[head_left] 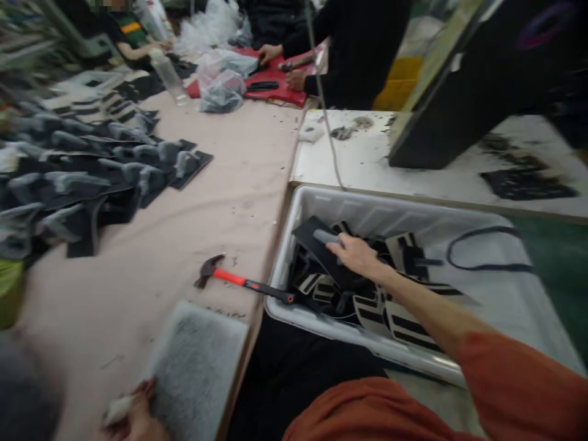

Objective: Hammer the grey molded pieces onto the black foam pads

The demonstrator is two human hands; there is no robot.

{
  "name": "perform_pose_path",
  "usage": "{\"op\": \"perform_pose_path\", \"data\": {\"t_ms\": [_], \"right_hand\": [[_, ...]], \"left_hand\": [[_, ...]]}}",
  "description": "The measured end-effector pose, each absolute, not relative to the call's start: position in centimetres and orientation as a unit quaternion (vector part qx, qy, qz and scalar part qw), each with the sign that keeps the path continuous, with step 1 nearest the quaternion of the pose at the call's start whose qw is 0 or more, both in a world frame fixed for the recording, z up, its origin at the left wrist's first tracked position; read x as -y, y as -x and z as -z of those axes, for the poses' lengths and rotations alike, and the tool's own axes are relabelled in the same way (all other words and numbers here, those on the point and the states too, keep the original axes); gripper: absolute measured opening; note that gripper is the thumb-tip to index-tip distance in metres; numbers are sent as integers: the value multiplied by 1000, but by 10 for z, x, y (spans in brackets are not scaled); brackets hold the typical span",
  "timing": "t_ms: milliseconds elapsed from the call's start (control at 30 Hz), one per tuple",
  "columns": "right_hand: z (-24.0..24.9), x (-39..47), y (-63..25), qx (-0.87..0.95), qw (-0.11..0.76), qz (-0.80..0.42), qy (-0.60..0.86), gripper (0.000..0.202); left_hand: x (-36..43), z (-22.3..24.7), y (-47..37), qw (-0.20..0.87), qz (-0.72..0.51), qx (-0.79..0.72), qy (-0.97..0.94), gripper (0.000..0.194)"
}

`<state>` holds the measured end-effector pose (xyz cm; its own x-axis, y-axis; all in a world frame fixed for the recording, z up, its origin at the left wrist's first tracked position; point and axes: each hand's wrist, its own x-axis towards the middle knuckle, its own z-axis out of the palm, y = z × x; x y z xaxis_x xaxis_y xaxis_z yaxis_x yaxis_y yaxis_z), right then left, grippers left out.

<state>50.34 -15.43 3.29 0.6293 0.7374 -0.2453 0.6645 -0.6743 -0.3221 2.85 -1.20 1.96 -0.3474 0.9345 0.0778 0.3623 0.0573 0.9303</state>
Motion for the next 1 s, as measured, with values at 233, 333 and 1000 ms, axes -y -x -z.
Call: {"op": "perform_pose_path", "data": {"t_ms": [233,333,1000], "right_hand": [[-140,68,-381,493,461,-201,710,46],[-143,50,-290,605,381,-281,640,38],[-45,47,-248,667,304,-242,635,40]], "left_hand": [[14,-27,-7,294,-554,-655,-420,40],[9,-41,-13,297,-612,-626,-382,39],[-19,2,-37,443,-631,-522,-364,40]]}}
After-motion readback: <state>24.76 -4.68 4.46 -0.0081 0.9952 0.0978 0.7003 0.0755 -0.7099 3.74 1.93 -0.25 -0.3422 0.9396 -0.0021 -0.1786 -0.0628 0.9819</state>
